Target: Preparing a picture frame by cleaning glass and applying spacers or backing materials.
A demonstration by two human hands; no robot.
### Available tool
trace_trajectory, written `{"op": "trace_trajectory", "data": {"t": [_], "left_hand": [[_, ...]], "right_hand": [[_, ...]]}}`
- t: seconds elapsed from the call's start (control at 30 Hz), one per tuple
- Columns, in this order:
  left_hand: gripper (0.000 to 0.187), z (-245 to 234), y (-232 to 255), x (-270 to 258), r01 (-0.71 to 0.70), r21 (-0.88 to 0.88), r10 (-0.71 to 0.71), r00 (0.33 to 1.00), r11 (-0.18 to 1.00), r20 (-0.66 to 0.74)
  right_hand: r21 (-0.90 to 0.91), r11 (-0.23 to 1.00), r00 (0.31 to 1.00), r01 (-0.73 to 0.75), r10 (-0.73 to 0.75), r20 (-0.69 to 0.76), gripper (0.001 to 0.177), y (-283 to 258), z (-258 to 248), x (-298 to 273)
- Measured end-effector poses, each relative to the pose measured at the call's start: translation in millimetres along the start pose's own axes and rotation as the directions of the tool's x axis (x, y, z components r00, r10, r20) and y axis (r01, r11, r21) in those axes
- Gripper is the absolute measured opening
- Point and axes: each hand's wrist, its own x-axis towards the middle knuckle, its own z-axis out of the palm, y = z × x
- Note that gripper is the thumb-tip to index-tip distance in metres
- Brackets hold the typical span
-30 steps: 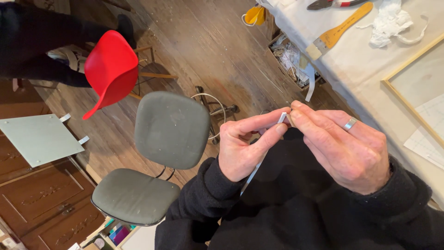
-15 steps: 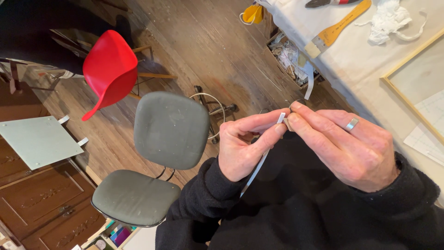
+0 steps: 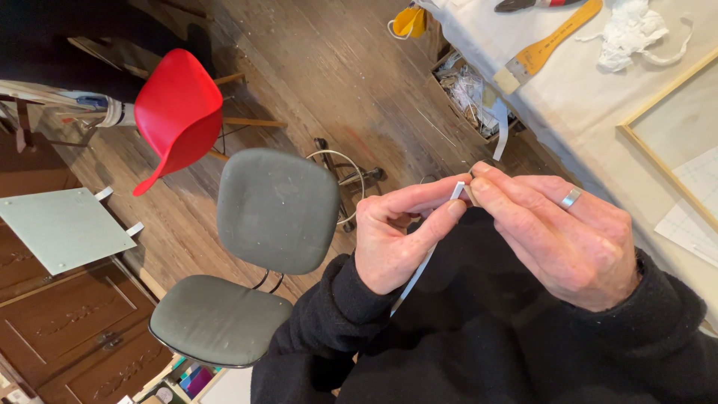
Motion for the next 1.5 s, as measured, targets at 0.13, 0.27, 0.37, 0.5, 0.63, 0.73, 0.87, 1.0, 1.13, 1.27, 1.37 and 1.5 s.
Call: {"op": "trace_trajectory", "data": {"t": [0.13, 0.27, 0.37, 0.5, 0.63, 0.73, 0.87, 1.0, 1.13, 1.27, 1.37, 1.5], "left_hand": [[0.030, 0, -1, 0, -0.004, 0.014, 0.004, 1.000, 1.000, 0.001], [0.031, 0, -1, 1, 0.001, 0.035, -0.001, 1.000, 0.999, -0.008], [0.031, 1, -1, 1, 0.013, 0.025, -0.013, 1.000, 1.000, -0.011], [0.031, 1, -3, 0, 0.095, -0.041, -0.096, 0.995, 0.995, -0.023], [0.032, 2, -1, 2, 0.148, -0.038, -0.150, 0.988, 0.988, -0.040], [0.032, 3, -1, 3, 0.088, -0.028, -0.088, 0.996, 0.996, -0.011], [0.031, 5, -1, 3, 0.022, -0.020, -0.022, 1.000, 1.000, -0.001], [0.031, 5, 1, 4, 0.001, 0.025, -0.001, 1.000, 1.000, 0.002], [0.031, 5, 0, 4, 0.020, 0.012, -0.020, 1.000, 1.000, -0.003], [0.031, 5, -3, 5, 0.026, 0.000, -0.026, 1.000, 1.000, -0.008], [0.031, 4, -1, 6, 0.024, 0.006, -0.024, 1.000, 1.000, -0.006], [0.031, 6, 0, 8, 0.017, 0.016, -0.017, 1.000, 1.000, -0.001]], "right_hand": [[0.009, 1.000, 1.000, -0.002, 0.002, -0.005, 0.038, 0, 0, 1], [-0.049, 0.999, 1.000, 0.020, -0.020, 0.008, 0.038, 1, -3, 3], [-0.099, 0.994, 0.998, 0.053, -0.051, 0.031, 0.040, 2, -6, 4], [-0.093, 0.993, 0.997, 0.067, -0.062, 0.050, 0.040, 5, -9, 3], [-0.057, 0.997, 0.999, 0.046, -0.045, 0.030, 0.037, 5, -8, 2], [-0.055, 0.998, 1.000, 0.021, -0.020, 0.009, 0.035, 5, -7, 1], [-0.042, 0.999, 1.000, 0.013, -0.013, 0.011, 0.037, 6, -7, 1], [-0.041, 0.999, 1.000, 0.007, -0.007, 0.010, 0.037, 6, -6, 1], [-0.069, 0.997, 0.999, 0.026, -0.024, 0.030, 0.040, 7, -9, 2], [-0.065, 0.997, 0.998, 0.040, -0.037, 0.042, 0.041, 9, -9, 1], [-0.035, 0.999, 1.000, 0.020, -0.019, 0.023, 0.038, 9, -6, 2], [-0.030, 1.000, 1.000, 0.002, -0.002, 0.013, 0.036, 10, -6, 3]]}}
